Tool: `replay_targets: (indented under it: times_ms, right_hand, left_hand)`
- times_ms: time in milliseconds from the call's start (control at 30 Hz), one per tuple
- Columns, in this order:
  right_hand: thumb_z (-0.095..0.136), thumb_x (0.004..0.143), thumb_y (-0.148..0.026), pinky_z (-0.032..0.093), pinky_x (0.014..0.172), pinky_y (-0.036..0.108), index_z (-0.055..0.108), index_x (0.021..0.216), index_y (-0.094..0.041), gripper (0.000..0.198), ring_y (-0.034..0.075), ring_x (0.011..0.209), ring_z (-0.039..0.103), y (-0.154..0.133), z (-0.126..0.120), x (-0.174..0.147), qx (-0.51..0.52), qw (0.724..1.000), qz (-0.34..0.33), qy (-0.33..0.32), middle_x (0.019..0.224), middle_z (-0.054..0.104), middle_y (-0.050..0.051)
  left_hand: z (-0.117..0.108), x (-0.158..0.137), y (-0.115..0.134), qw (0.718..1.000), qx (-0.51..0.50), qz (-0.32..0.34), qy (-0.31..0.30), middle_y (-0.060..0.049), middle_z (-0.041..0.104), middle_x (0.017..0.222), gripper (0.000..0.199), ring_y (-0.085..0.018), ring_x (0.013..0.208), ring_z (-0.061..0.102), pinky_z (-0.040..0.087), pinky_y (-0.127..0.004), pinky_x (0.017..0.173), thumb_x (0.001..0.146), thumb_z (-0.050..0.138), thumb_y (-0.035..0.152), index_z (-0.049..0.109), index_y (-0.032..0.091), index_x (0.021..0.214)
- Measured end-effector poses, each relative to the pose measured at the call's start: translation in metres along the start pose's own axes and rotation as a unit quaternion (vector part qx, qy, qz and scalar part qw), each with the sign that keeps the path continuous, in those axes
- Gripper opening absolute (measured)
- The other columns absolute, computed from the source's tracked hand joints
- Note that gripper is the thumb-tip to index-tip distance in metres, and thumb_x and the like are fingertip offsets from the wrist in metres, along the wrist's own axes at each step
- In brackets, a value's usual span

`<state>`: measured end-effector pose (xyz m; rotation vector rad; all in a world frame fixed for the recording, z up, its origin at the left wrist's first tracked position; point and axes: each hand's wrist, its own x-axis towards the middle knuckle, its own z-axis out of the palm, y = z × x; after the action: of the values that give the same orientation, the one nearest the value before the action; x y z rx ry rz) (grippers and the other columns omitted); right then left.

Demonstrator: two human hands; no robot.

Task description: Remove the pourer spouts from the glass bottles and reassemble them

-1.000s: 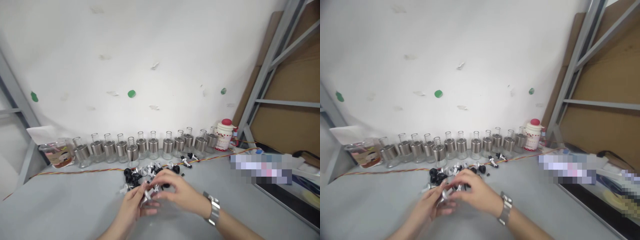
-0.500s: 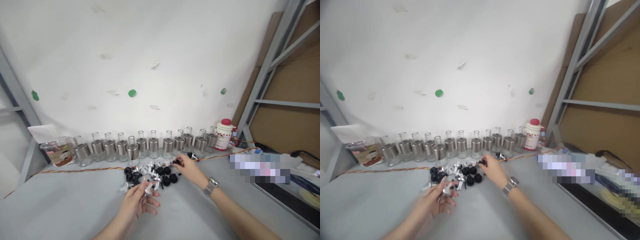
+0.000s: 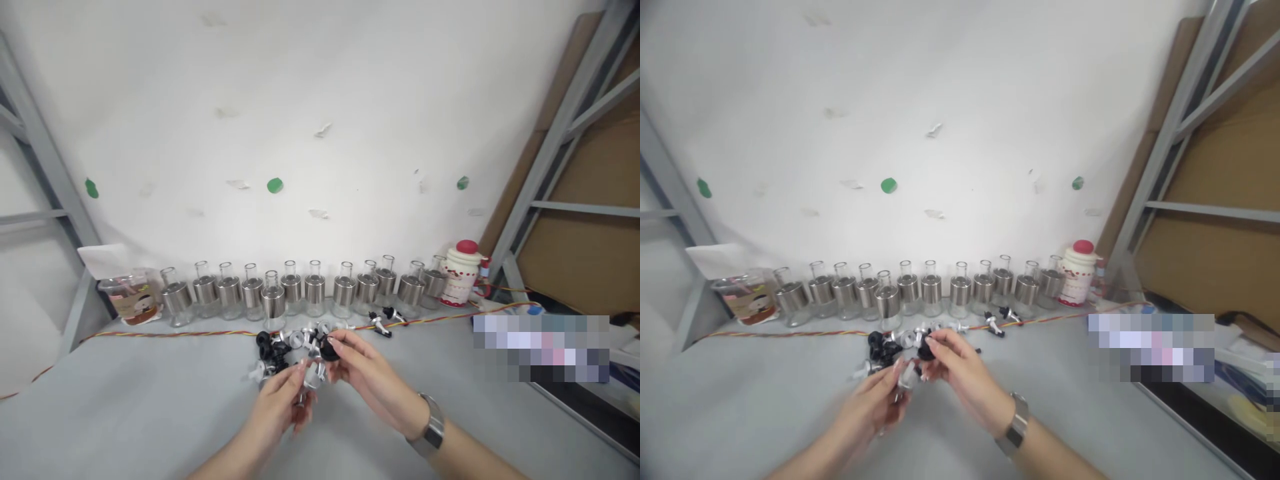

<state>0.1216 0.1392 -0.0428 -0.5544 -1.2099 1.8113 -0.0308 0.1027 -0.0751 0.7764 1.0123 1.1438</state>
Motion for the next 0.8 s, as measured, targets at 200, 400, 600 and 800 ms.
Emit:
replay_targets:
  times_ms: [200, 400, 600, 800]
  right_hand:
    - [0.065, 0.072, -0.029, 0.040, 0.071, 0.026, 0.059, 0.087, -0.019, 0.019, 0.012, 0.077, 0.053, 0.011, 0.002, -0.002, -0.012, 1.000, -0.015, 0.020, 0.084, 0.059, 0.001]
    - [0.063, 0.073, -0.032, 0.037, 0.082, 0.031, 0.061, 0.090, -0.019, 0.021, 0.016, 0.087, 0.052, 0.026, 0.001, -0.003, -0.107, 0.993, -0.027, 0.029, 0.090, 0.061, 0.003]
    - [0.062, 0.072, -0.034, 0.041, 0.077, 0.032, 0.062, 0.084, -0.019, 0.019, 0.018, 0.085, 0.052, 0.030, 0.000, 0.000, -0.233, 0.968, -0.083, 0.028, 0.087, 0.055, 0.004]
    - [0.056, 0.078, -0.025, 0.036, 0.090, 0.031, 0.065, 0.088, -0.025, 0.013, 0.017, 0.098, 0.049, 0.020, 0.013, -0.013, -0.340, 0.933, -0.118, 0.014, 0.098, 0.049, 0.004]
  left_hand:
    - [0.005, -0.004, 0.002, 1.000, -0.017, 0.002, -0.016, -0.001, 0.056, 0.051, 0.044, -0.009, 0.042, 0.048, 0.031, -0.021, 0.042, 0.056, 0.068, 0.053, 0.055, 0.011, 0.059]
    - [0.006, -0.007, 0.005, 0.999, -0.039, 0.007, -0.025, 0.002, 0.051, 0.045, 0.044, -0.007, 0.039, 0.043, 0.026, -0.021, 0.041, 0.056, 0.067, 0.054, 0.053, 0.013, 0.058]
    - [0.005, -0.010, 0.006, 0.998, -0.059, 0.004, -0.033, 0.006, 0.044, 0.043, 0.043, -0.006, 0.040, 0.036, 0.024, -0.021, 0.044, 0.065, 0.059, 0.055, 0.054, 0.013, 0.069]
    - [0.002, -0.006, -0.007, 0.998, -0.003, 0.016, -0.055, 0.012, 0.034, 0.041, 0.048, -0.003, 0.036, 0.027, 0.017, -0.019, 0.040, 0.056, 0.069, 0.051, 0.052, 0.017, 0.085]
